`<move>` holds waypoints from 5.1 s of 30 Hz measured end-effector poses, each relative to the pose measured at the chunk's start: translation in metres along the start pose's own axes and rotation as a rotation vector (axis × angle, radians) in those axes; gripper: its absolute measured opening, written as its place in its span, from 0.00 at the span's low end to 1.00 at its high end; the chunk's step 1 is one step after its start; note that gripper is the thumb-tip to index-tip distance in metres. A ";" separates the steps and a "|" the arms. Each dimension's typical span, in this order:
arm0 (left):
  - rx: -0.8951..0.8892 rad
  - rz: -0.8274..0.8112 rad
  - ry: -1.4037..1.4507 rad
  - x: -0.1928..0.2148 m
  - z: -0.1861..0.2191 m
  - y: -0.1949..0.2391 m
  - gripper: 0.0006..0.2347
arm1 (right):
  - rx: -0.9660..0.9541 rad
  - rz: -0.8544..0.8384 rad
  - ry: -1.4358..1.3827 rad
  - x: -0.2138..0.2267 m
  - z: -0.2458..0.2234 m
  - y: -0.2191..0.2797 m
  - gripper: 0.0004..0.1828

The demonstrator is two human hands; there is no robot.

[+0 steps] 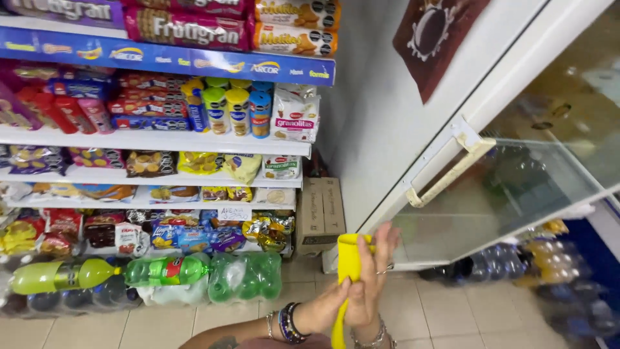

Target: The person wipes a candy display shelf with a yellow cloth. They repeatedly pick up small chocolate bars from the shelf, wipe them with the cloth, and place them back on the shelf.

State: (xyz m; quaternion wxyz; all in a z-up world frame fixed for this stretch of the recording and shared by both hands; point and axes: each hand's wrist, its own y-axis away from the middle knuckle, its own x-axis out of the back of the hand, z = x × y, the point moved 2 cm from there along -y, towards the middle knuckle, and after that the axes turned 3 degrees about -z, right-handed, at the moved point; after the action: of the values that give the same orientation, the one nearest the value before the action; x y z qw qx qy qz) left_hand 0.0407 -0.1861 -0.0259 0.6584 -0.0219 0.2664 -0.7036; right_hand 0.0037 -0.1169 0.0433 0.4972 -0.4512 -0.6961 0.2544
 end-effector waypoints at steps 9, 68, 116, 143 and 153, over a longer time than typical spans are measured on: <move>0.225 -0.065 0.172 0.005 -0.063 -0.007 0.28 | -0.095 -0.041 0.027 -0.007 -0.014 0.039 0.29; -0.033 0.307 -0.574 0.115 0.075 0.042 0.28 | -0.826 0.150 -0.169 -0.101 -0.054 0.025 0.21; 0.970 -0.467 -0.787 -0.020 -0.123 -0.003 0.23 | -1.100 2.138 0.209 0.137 -0.199 0.387 0.22; 1.348 -0.752 -0.942 -0.317 -0.299 -0.012 0.30 | -0.538 2.825 1.101 0.241 -0.474 0.654 0.04; 1.096 -0.845 -1.179 -0.340 -0.335 -0.034 0.33 | -2.421 1.263 1.554 0.211 -0.509 0.782 0.27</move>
State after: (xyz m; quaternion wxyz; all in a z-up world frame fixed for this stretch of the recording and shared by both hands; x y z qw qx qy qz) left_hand -0.0738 0.2481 -0.1902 0.2936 -0.1581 -0.5156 -0.7893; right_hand 0.7458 0.3833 -0.2949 -0.1055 -0.7888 0.2312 -0.5597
